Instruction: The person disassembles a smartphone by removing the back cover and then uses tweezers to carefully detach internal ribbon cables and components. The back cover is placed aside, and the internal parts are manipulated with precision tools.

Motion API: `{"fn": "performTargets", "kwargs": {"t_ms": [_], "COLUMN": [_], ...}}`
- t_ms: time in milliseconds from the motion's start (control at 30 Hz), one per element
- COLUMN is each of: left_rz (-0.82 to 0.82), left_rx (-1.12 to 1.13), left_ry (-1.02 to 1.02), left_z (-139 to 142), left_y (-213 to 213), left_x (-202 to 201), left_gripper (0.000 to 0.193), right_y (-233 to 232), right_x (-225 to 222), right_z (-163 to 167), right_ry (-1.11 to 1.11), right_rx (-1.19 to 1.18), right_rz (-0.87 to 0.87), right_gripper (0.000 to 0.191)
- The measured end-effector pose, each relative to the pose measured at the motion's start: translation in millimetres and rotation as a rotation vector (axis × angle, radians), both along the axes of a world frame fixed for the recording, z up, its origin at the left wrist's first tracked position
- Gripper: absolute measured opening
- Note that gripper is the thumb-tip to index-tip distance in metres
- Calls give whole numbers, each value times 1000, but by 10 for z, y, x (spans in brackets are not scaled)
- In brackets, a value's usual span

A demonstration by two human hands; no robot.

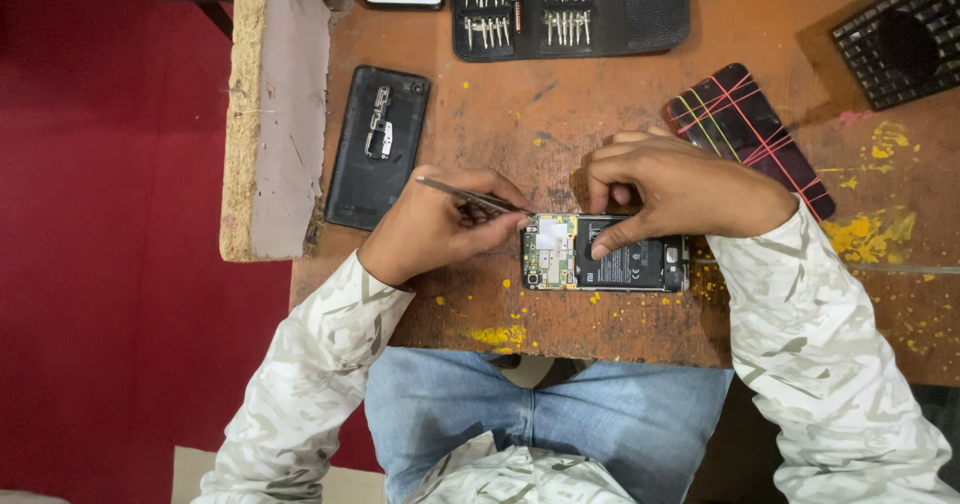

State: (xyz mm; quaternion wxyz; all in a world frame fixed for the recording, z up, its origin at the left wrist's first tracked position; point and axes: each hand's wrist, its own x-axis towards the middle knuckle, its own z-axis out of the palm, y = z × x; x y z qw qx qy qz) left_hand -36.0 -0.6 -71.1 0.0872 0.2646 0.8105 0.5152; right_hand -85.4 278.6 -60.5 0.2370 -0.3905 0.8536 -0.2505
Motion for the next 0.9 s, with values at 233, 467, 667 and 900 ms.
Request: {"fn": "performTargets", "kwargs": {"t_ms": [233, 467, 667, 900], "left_rz": [31, 55, 42, 47], "left_rx": [10, 22, 7, 0], "left_ry": [-6, 21, 54, 71], "left_z": [22, 40, 34, 29], "left_y": [-7, -24, -22, -16], "left_x": [-1, 5, -3, -3], "left_gripper": [12, 12, 12, 13], "right_y": [3, 2, -2, 2], "right_x": [-2, -9, -6, -8], "right_z": [7, 0, 5, 3], "right_ry": [-7, -11, -6, -9], "right_rx": [29, -3, 12, 7], "right_rz": [-7, -1, 2, 2], "right_gripper": [45, 44, 45, 45]}}
